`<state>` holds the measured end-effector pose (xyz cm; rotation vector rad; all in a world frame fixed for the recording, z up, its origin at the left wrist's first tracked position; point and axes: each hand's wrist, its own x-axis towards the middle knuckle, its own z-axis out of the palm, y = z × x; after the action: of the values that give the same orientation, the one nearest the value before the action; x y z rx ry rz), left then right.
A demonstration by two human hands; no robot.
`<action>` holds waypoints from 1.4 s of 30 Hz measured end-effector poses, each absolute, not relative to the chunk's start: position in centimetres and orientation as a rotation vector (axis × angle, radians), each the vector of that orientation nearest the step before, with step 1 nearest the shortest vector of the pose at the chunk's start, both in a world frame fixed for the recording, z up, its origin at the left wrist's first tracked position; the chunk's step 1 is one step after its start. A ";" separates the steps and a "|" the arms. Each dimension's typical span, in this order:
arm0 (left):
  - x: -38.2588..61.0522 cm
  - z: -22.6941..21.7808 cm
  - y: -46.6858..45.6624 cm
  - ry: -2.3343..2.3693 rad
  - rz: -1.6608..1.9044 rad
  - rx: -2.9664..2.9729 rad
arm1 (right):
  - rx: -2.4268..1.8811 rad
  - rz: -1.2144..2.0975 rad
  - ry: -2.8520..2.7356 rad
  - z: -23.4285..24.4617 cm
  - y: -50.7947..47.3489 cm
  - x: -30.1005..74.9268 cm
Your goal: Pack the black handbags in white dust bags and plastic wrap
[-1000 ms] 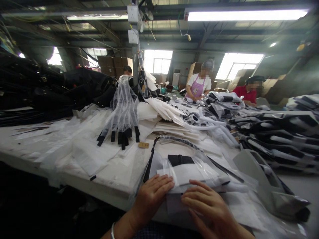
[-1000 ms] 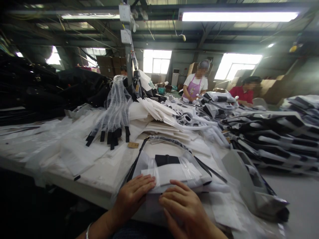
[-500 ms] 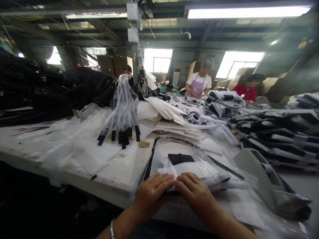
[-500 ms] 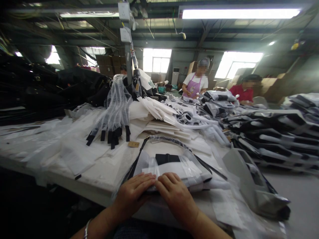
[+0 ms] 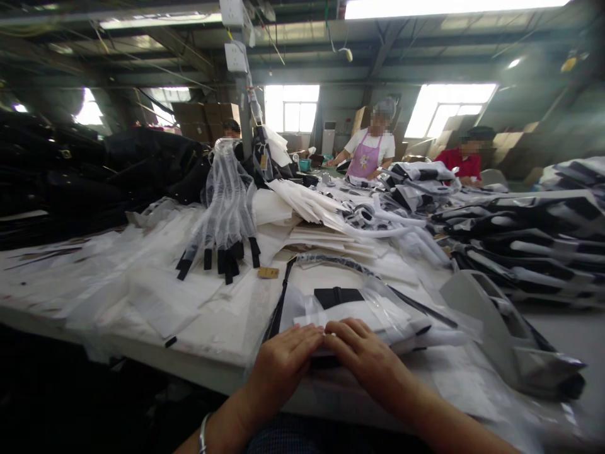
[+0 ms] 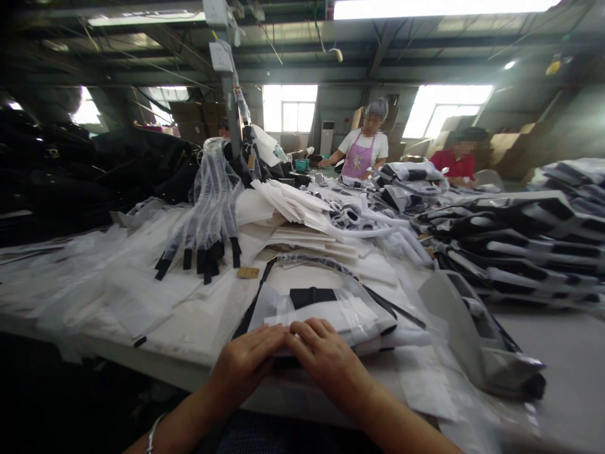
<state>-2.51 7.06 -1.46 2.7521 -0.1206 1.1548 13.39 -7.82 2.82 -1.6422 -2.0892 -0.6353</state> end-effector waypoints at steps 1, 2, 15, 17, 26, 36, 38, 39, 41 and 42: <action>-2.6 -1.3 7.1 -0.146 1.146 2.768 | -1.635 -0.633 -2.081 2.6 -8.0 13.5; -2.6 -1.2 7.1 -0.172 1.145 2.778 | -1.630 -0.634 -2.074 2.3 -8.2 13.5; -4.6 -3.5 5.6 -0.137 1.239 2.982 | -1.556 -0.743 -2.060 -0.9 -11.7 13.5; -4.6 -3.5 5.5 -0.123 1.243 2.960 | -1.582 -0.764 -2.119 -1.9 -13.0 13.6; -5.0 -3.3 5.2 -0.087 1.076 2.954 | -1.680 -0.851 -2.159 -6.6 -14.4 11.7; -5.0 -3.1 5.8 -0.116 1.049 2.942 | -1.509 -0.741 -1.978 -6.5 -12.6 11.9; -5.0 -3.0 5.9 -0.121 1.017 2.948 | -1.520 -0.721 -1.983 -6.5 -13.1 12.1; -5.0 -3.0 5.9 -0.122 1.004 2.947 | -1.538 -0.724 -1.996 -6.5 -13.5 12.2; -4.9 -3.0 5.9 -0.117 0.995 2.934 | -1.620 -0.740 -2.018 -6.6 -14.2 12.3; -4.9 -3.0 5.9 -0.112 1.000 2.923 | -1.672 -0.752 -2.008 -6.6 -14.4 12.3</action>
<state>-4.87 5.91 -3.01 2.9227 -0.1119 0.9995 12.25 -14.43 -6.65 -1.6717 -2.0085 -0.7520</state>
